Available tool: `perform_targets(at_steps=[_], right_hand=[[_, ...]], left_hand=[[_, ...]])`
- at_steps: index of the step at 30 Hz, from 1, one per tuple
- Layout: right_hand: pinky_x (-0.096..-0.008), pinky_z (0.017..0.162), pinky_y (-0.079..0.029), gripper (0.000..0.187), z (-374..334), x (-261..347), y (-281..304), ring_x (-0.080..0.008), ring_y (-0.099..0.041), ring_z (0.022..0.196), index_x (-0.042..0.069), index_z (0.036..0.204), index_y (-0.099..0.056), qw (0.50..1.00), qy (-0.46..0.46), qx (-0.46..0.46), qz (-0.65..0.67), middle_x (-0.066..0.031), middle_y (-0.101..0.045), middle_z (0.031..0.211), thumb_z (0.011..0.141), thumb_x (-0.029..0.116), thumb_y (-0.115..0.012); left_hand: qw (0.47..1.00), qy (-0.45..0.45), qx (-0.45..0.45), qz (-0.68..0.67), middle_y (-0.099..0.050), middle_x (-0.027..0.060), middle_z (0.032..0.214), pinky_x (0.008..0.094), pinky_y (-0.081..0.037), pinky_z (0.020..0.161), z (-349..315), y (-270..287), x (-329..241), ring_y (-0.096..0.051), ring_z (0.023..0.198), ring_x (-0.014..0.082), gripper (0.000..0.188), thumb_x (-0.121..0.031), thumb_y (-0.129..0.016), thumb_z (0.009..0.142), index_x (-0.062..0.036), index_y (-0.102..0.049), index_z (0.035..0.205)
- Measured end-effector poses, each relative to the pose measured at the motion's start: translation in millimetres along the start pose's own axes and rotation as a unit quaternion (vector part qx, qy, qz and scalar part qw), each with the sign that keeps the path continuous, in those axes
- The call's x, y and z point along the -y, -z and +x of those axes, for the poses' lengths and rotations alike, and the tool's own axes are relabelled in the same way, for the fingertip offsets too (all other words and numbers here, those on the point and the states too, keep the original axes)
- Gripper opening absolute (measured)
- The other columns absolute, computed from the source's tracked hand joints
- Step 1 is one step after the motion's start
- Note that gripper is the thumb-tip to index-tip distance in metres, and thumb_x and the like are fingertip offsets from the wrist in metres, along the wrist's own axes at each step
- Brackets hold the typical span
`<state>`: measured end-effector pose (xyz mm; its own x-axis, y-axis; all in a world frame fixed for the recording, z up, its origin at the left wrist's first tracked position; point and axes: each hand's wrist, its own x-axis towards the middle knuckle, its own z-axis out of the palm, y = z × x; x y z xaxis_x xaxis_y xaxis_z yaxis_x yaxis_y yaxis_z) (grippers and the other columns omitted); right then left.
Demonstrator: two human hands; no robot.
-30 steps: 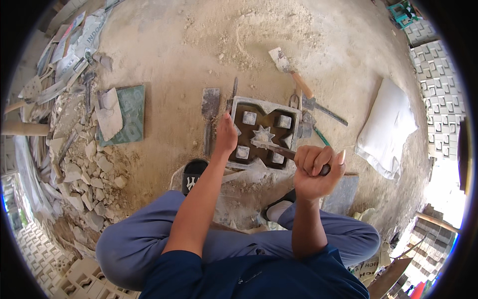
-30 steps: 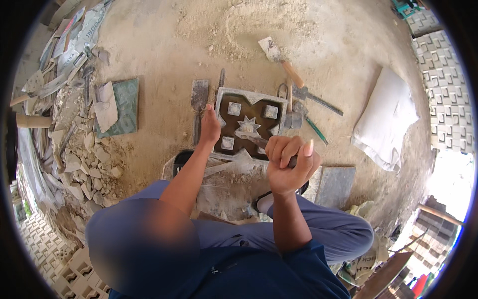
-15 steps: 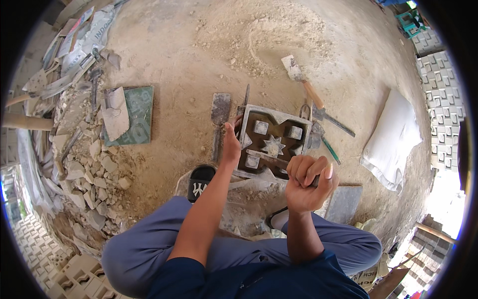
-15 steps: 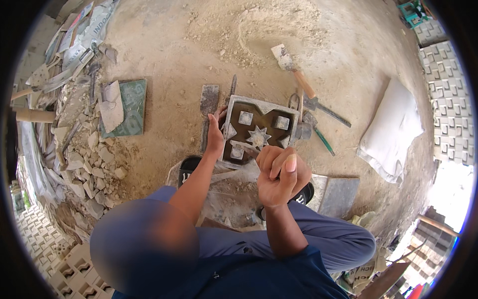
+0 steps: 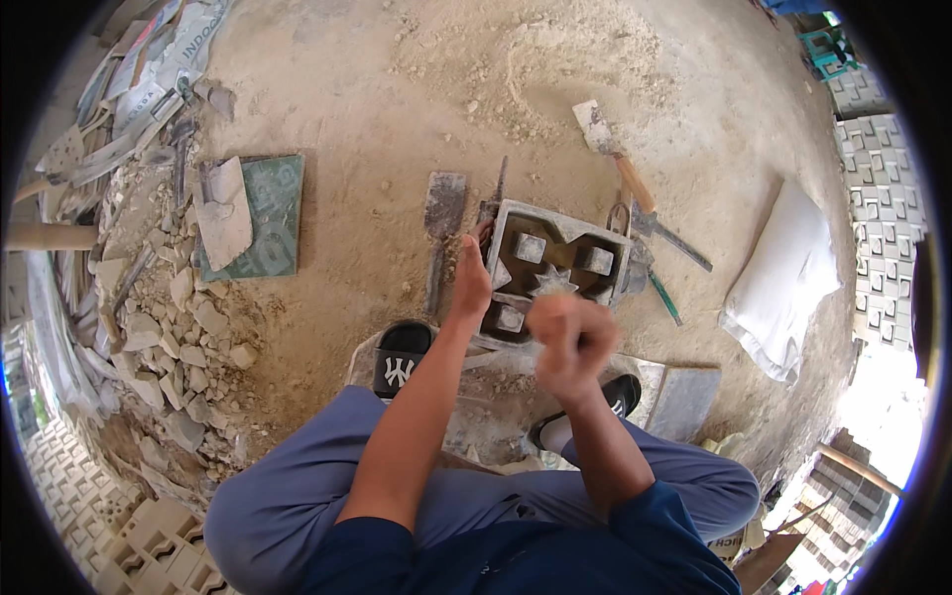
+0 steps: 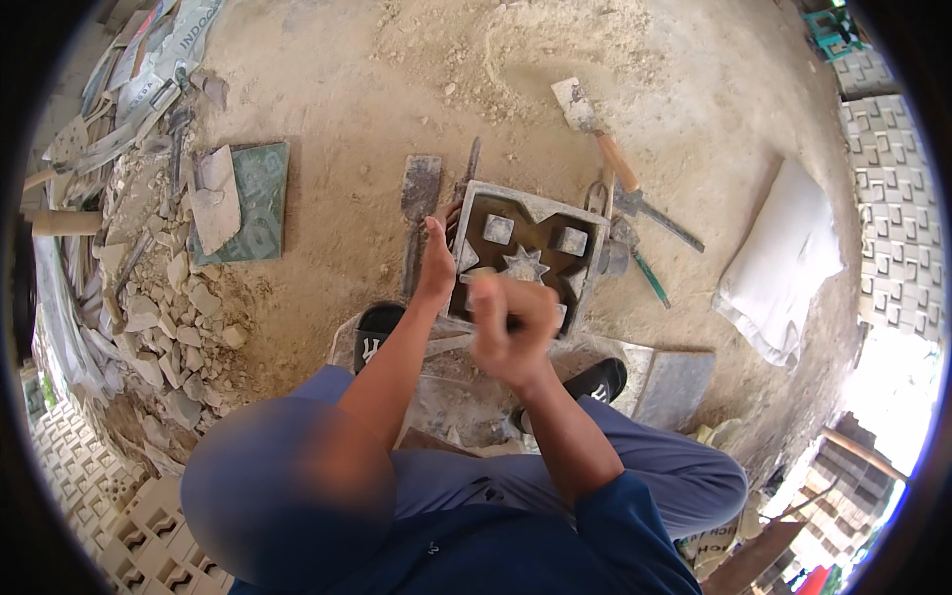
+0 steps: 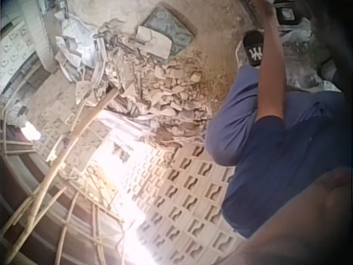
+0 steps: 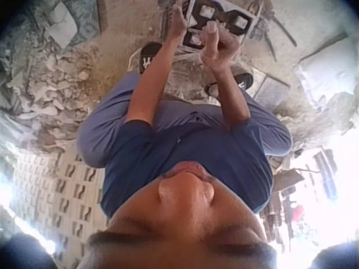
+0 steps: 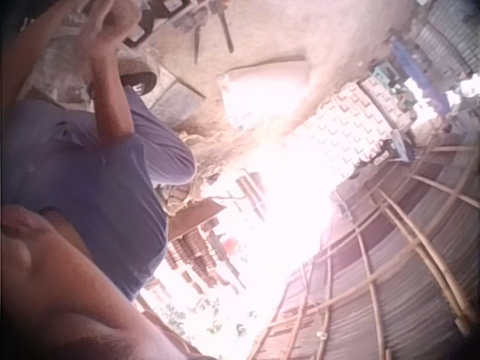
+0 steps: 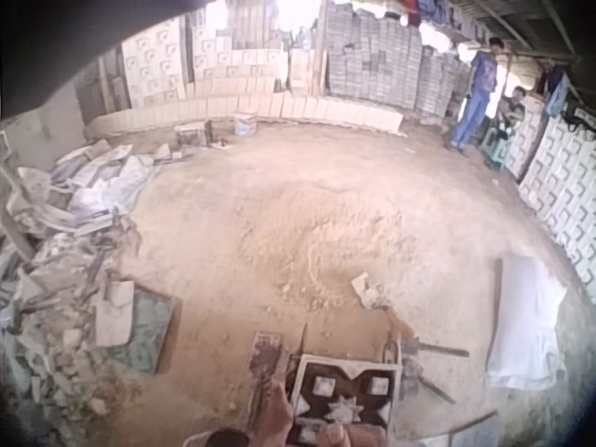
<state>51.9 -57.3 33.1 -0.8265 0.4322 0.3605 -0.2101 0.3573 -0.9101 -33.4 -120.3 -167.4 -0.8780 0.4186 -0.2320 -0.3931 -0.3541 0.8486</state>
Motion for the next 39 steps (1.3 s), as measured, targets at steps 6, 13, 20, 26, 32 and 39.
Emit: perform_targets(at_steps=[6,13,20,26,32,39], right_hand=[[-0.0306,0.044,-0.031,0.034,8.6,-14.7,6.0,-0.0099,-0.043,0.046,0.000,0.069,-0.055,0.997,0.027,-0.021,-0.070,-0.0030,-0.044,0.054,0.101,0.009,-0.051],[-0.0282,0.044,-0.030,0.035,4.4,-5.3,7.6,-0.0088,-0.043,0.048,-0.001,0.071,-0.052,0.993,-0.018,0.019,-0.118,-0.0019,-0.050,0.057,0.104,0.011,-0.048],[-0.0272,0.045,-0.032,0.027,2.1,-1.6,10.4,-0.0079,-0.043,0.050,0.001,0.080,-0.054,0.998,-0.051,0.011,-0.030,-0.0053,-0.048,0.056,0.105,0.012,-0.048],[-0.0278,0.045,-0.036,0.023,0.3,-5.7,9.4,-0.0134,-0.042,0.047,0.001,0.081,-0.050,0.962,0.193,-0.064,-0.183,-0.0046,-0.049,0.058,0.102,0.006,-0.043],[-0.0280,0.038,-0.024,0.044,9.8,25.7,18.2,-0.0070,-0.026,0.041,0.008,0.068,-0.027,0.976,0.060,-0.150,0.145,-0.0013,-0.033,0.049,0.109,0.017,-0.037],[-0.0285,0.037,-0.021,0.046,16.1,17.8,28.4,-0.0083,-0.022,0.039,0.010,0.068,-0.026,0.980,0.034,-0.156,0.120,0.0000,-0.028,0.047,0.111,0.023,-0.037]], left_hand=[[1.000,-0.019,-0.005,0.009,-0.056,0.0150,0.136,0.0343,-0.035,0.110,3.3,-2.8,1.7,-0.051,0.127,0.0229,0.079,-0.062,-0.019,0.105,0.0035,-0.047,0.141],[1.000,-0.005,-0.010,0.024,-0.056,0.0151,0.136,0.0333,-0.036,0.109,-2.2,-4.1,-5.8,-0.052,0.124,0.0228,0.078,-0.061,-0.020,0.106,0.0042,-0.046,0.141],[0.998,-0.027,-0.032,0.052,-0.057,0.0170,0.135,0.0339,-0.036,0.108,1.6,-0.2,-3.2,-0.053,0.125,0.0245,0.076,-0.059,-0.020,0.107,0.0046,-0.047,0.140],[0.997,-0.030,-0.013,0.073,-0.056,0.0186,0.136,0.0346,-0.035,0.110,-1.8,0.3,3.2,-0.051,0.128,0.0256,0.075,-0.057,-0.019,0.107,0.0045,-0.047,0.140],[0.997,-0.032,0.000,0.072,-0.056,0.0169,0.137,0.0339,-0.034,0.111,3.7,-12.4,-10.6,-0.051,0.128,0.0246,0.074,-0.056,-0.018,0.107,0.0038,-0.047,0.141],[0.994,0.001,0.000,0.110,-0.055,0.0112,0.139,0.0329,-0.036,0.111,1.2,-10.9,-8.2,-0.051,0.128,0.0191,0.079,-0.061,-0.016,0.105,-0.0002,-0.041,0.148]])
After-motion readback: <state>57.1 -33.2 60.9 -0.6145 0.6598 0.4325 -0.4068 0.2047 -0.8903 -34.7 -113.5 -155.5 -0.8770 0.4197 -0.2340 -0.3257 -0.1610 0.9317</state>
